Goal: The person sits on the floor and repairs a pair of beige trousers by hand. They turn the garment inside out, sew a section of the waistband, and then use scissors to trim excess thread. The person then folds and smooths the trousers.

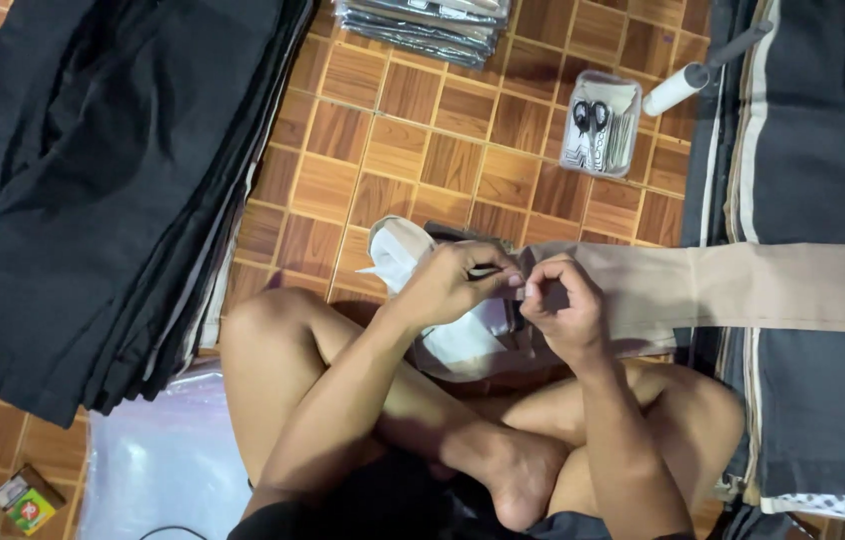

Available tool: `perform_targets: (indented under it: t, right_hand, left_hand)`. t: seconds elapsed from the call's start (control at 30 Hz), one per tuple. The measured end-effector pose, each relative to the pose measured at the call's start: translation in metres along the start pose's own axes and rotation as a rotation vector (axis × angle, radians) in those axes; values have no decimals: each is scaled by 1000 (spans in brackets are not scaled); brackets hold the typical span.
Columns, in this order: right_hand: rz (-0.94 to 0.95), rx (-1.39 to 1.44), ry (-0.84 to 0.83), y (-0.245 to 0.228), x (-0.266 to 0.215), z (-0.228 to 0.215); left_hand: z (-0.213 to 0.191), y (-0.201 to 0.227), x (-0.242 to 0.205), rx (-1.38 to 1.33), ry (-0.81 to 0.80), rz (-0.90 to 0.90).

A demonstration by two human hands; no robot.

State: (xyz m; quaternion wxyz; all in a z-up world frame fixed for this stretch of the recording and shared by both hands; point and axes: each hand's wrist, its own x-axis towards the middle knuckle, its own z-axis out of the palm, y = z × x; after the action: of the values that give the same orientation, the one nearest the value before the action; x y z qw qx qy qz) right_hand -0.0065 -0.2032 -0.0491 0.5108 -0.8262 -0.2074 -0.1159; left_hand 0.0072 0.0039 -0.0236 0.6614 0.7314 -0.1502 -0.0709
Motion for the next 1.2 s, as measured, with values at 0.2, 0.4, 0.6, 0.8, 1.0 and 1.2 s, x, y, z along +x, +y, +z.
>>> perform_targets:
  t: [0.2,0.4,0.6,0.8,1.0,1.2]
  right_hand:
    - [144,-90,-86,13,27,-28]
    - [187,-277,-157,98,117,-48]
    - [473,-798,-206,282,165,-43]
    - [532,-863,-183,252,185,-7]
    - [649,-845,-231,268,181,-9]
    - [359,-633,-70,240,183,-19]
  left_hand:
    - [-22,-16,8,-178,136,0]
    - [-35,-25,13,-291,153,-10]
    - [-45,-24,14,-445,142,-25]
    - [-56,-36,16,-550,199,-19]
    - [-60,-43,19,-586,214,-14]
    - [-65,-32,15,-406,184,-61]
